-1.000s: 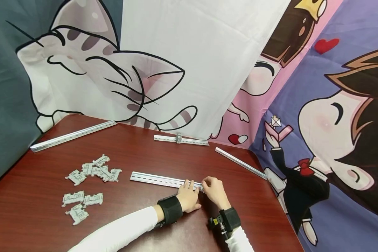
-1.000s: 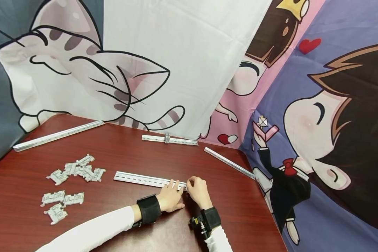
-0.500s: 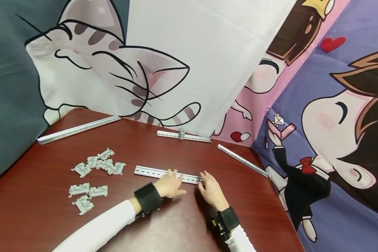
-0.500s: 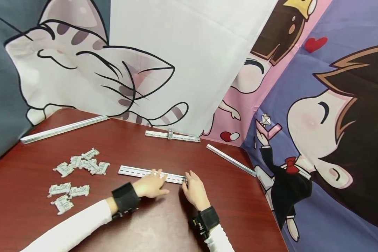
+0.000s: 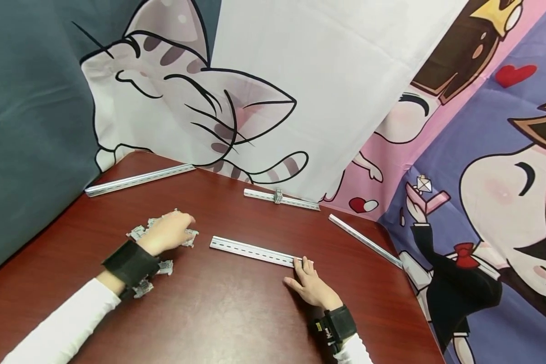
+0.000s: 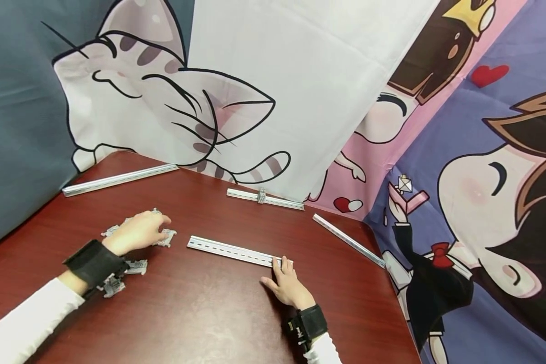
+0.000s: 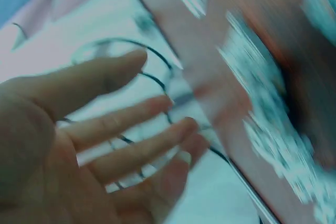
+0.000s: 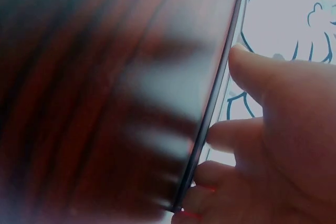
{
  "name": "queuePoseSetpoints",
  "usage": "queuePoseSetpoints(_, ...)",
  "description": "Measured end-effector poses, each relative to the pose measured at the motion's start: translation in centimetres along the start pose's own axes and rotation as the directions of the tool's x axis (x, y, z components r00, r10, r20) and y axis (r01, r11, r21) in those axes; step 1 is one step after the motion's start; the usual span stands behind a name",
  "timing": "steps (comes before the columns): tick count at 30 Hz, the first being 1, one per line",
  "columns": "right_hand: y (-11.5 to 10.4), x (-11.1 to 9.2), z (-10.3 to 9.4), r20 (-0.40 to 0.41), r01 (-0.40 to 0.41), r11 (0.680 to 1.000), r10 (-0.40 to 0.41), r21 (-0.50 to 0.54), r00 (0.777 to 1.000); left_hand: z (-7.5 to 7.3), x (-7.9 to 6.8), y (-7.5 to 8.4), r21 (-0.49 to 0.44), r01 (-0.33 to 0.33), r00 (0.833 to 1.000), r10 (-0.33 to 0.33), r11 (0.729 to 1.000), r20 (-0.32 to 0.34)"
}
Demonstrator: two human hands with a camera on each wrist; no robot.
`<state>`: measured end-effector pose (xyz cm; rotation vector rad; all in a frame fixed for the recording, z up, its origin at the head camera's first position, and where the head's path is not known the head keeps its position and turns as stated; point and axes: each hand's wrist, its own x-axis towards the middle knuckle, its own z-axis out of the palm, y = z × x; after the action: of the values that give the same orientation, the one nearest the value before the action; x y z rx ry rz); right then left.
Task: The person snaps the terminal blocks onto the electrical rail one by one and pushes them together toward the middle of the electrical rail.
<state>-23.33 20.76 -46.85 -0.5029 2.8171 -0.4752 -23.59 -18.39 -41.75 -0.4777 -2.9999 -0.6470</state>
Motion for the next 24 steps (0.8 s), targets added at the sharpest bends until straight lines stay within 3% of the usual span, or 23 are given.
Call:
queuePoseSetpoints(6,0.8,-0.1,-0.1,0.003,0.011,1.0,-0.011,0.015,1.0,1.0,1.4,-2.7,0.105,-0.091,0.992,0.08,0.99,0.1)
queuePoseSetpoints(12,1.0,-0.1,-0.1,0.007,0.03,0.999,-0.03,0.026,1.0,2.4,1.5,-3.8,0.123,-0.133,0.991,0.129,0.983,0.037)
queuePoseSetpoints(17,1.1,0.0,-0.2,0.002,0.046,0.999,-0.046,0.025,0.999,2.8,1.4,-4.4,0.135,-0.198,0.978,0.205,0.971,-0.038)
queuePoseSetpoints(24,1.4,0.0,-0.1,0.004,0.055,0.998,-0.055,0.02,0.998,2.7,1.8,-3.5,0.161,-0.239,0.967,0.25,0.958,-0.051)
